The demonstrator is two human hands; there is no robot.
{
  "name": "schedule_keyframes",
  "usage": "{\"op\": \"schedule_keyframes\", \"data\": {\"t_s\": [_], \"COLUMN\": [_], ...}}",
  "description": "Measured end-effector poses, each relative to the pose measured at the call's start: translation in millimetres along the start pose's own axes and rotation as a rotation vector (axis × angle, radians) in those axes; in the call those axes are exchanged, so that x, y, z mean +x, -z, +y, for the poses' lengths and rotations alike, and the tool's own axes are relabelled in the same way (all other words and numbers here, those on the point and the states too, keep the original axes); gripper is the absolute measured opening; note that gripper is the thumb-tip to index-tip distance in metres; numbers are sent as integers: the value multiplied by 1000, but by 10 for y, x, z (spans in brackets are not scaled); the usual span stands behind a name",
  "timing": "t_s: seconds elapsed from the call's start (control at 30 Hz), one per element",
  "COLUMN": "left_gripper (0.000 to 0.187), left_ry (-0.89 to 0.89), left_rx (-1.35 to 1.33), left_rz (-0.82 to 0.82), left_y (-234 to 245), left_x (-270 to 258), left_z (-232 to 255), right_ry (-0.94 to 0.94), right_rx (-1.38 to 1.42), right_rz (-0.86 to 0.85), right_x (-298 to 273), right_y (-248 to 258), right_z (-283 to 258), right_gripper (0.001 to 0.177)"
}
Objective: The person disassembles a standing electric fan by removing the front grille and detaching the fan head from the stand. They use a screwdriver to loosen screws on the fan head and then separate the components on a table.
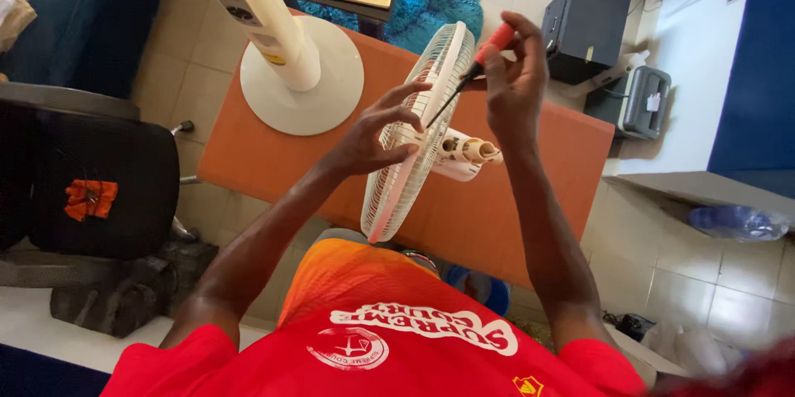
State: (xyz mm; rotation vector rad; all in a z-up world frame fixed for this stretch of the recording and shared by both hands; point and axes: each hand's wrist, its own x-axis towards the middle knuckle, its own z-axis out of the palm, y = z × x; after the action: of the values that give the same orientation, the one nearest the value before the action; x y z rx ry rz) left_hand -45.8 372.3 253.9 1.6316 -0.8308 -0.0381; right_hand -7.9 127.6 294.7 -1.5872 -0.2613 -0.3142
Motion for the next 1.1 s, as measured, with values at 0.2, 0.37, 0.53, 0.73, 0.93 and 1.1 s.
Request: {"op": "schedule_keyframes", "data": {"t_s": [0.2, 0.37, 0.53, 0.73, 0.93, 1.1], "left_gripper": [24, 22, 27, 27, 25, 24], "left_ry": [61, 35, 10, 28, 19, 42], "left_rx": [-32, -61, 8, -30, -64, -79], "left_rz": [-27, -33, -62, -51, -36, -36], "left_y": [139, 129, 77, 118, 138, 142], "left_x": [53, 91, 102, 124, 125, 111], "left_z": [-81, -88, -36, -79, -134, -114], "right_ry": [-83, -72, -190, -161, -154, -192], "right_rx": [88, 96, 231, 388, 324, 323], "right_rz": [-3, 4, 55, 114, 93, 61], "right_x": [43, 47, -44, -100, -32, -1], "right_y": [-112, -114, -158, -113, -106, -121], "right_z": [88, 177, 296, 408, 402, 362], "right_gripper": [39, 39, 41, 40, 39, 39]}}
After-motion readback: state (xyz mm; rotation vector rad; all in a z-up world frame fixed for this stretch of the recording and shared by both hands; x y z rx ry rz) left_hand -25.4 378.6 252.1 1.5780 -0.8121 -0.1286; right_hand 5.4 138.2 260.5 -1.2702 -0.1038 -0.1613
